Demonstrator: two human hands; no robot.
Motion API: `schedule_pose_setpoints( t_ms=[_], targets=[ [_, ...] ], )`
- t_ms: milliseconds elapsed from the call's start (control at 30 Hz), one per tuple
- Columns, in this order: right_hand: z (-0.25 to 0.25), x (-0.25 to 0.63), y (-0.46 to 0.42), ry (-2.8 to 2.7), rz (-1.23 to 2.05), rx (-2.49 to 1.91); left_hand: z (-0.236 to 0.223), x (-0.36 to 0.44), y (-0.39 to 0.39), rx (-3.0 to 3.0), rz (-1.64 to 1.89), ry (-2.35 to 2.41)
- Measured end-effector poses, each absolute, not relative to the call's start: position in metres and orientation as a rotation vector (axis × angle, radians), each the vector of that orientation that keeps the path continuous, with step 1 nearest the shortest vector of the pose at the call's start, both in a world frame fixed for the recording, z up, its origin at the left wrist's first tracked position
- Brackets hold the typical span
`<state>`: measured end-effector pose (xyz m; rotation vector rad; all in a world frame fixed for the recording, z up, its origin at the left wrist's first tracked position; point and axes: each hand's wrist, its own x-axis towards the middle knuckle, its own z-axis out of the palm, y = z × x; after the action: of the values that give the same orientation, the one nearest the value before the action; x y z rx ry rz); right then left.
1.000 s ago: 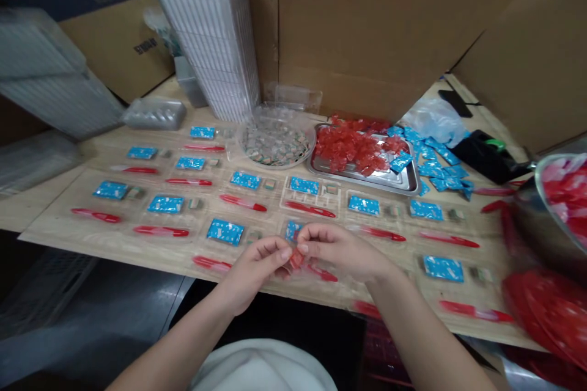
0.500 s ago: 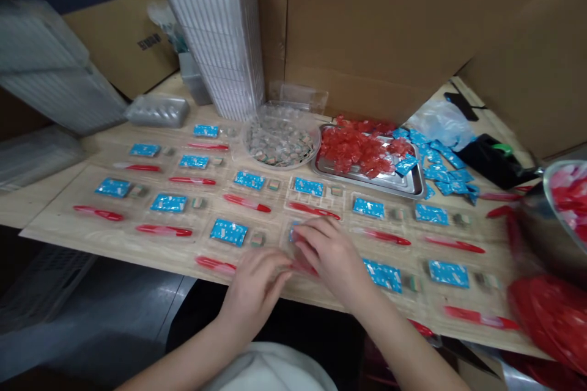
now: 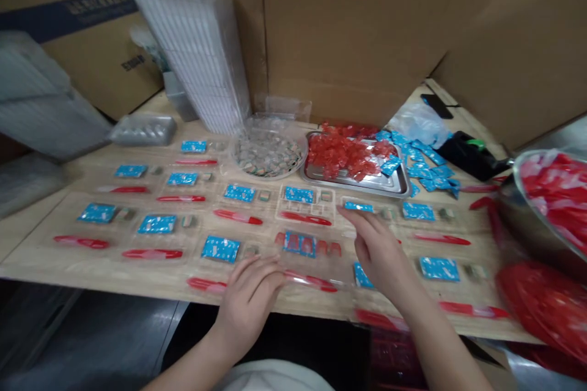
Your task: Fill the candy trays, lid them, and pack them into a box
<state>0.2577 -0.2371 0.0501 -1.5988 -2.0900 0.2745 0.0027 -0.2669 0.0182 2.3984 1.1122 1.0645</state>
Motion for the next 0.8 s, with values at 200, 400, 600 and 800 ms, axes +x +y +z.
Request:
schedule_pose_setpoints(
  t_ms=[200,400,600,800],
  targets=[
    [0.072,0.277,-0.293,-1.929,0.655,-1.588,0.070,0.015,-0.243,2.179,1.180,1.006],
    [0.074,0.341,-0.293,-1.026,0.748,-1.749,0.076,0.129,-0.186,1.623,0.861,0.878],
    [0.059,0.446,-0.275,-0.774,0.688,-2.047,0.038,0.229,-0.161,1.963,0.766,0.771],
    [0.042,0.491,-0.260,-0.896,0.522,-2.440,0.024,0.257,-0.182,2.355,0.571,0.566]
  ],
)
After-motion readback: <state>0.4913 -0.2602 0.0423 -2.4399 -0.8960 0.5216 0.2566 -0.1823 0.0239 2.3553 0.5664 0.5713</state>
